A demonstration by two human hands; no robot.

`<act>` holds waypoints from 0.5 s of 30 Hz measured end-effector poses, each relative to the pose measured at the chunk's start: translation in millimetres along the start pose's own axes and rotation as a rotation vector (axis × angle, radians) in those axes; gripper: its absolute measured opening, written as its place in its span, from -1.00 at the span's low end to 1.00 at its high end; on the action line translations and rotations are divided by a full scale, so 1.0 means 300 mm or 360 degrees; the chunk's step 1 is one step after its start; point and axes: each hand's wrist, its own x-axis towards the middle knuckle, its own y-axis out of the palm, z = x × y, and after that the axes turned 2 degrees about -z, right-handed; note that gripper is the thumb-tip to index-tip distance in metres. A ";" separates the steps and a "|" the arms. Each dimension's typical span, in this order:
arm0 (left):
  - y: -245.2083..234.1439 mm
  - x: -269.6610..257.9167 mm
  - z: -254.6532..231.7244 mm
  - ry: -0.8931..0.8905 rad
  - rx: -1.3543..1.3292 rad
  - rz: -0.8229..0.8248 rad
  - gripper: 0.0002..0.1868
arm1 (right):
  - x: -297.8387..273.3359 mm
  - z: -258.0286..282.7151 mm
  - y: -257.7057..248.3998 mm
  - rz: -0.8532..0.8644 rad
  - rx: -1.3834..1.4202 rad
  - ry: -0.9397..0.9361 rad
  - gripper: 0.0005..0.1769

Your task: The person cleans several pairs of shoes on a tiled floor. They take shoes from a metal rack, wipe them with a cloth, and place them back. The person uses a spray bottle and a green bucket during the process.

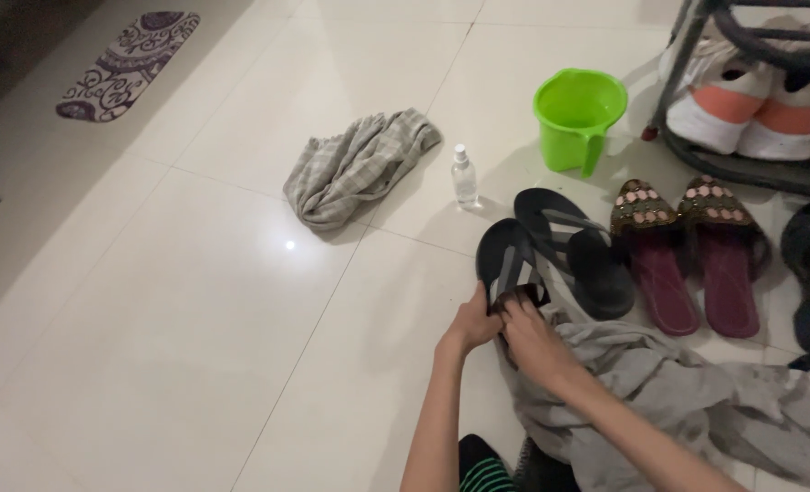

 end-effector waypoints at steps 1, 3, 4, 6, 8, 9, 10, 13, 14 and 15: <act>0.006 0.011 0.023 0.0028 0.0029 -0.0004 -0.06 | 0.014 -0.012 0.017 0.0027 0.0057 0.0052 -0.62; 0.007 0.018 0.041 0.0098 0.0061 -0.0030 -0.14 | 0.033 -0.025 0.048 0.0060 0.0042 0.0128 -0.71; 0.001 0.015 0.038 0.0140 0.0065 -0.0053 -0.16 | 0.047 -0.031 0.059 0.0065 -0.0028 0.0151 -0.75; -0.013 0.007 0.005 0.0042 -0.0033 -0.0005 -0.18 | 0.080 -0.047 0.070 0.0140 -0.0145 0.0251 -0.75; -0.022 -0.029 -0.022 -0.0254 -0.0236 0.0151 -0.16 | 0.108 -0.047 0.085 0.0297 -0.0225 0.0409 -0.65; -0.031 -0.039 -0.039 -0.0244 -0.0356 0.0133 -0.16 | 0.128 -0.053 0.083 0.0174 -0.0206 0.0362 -0.50; -0.037 -0.054 -0.050 -0.0233 -0.0475 0.0115 -0.16 | 0.151 -0.057 0.081 0.0052 -0.0187 0.0314 -0.33; -0.033 -0.092 -0.064 -0.0208 -0.0935 0.0040 -0.18 | 0.160 -0.060 0.071 0.0184 -0.0172 0.0349 -0.12; -0.018 -0.104 -0.066 -0.0202 -0.1104 0.0014 -0.19 | 0.145 -0.059 0.066 0.0312 -0.0172 0.0395 -0.10; -0.020 -0.101 -0.071 -0.0196 -0.1094 -0.0051 -0.25 | 0.150 -0.055 0.058 0.0364 -0.0129 0.0412 -0.32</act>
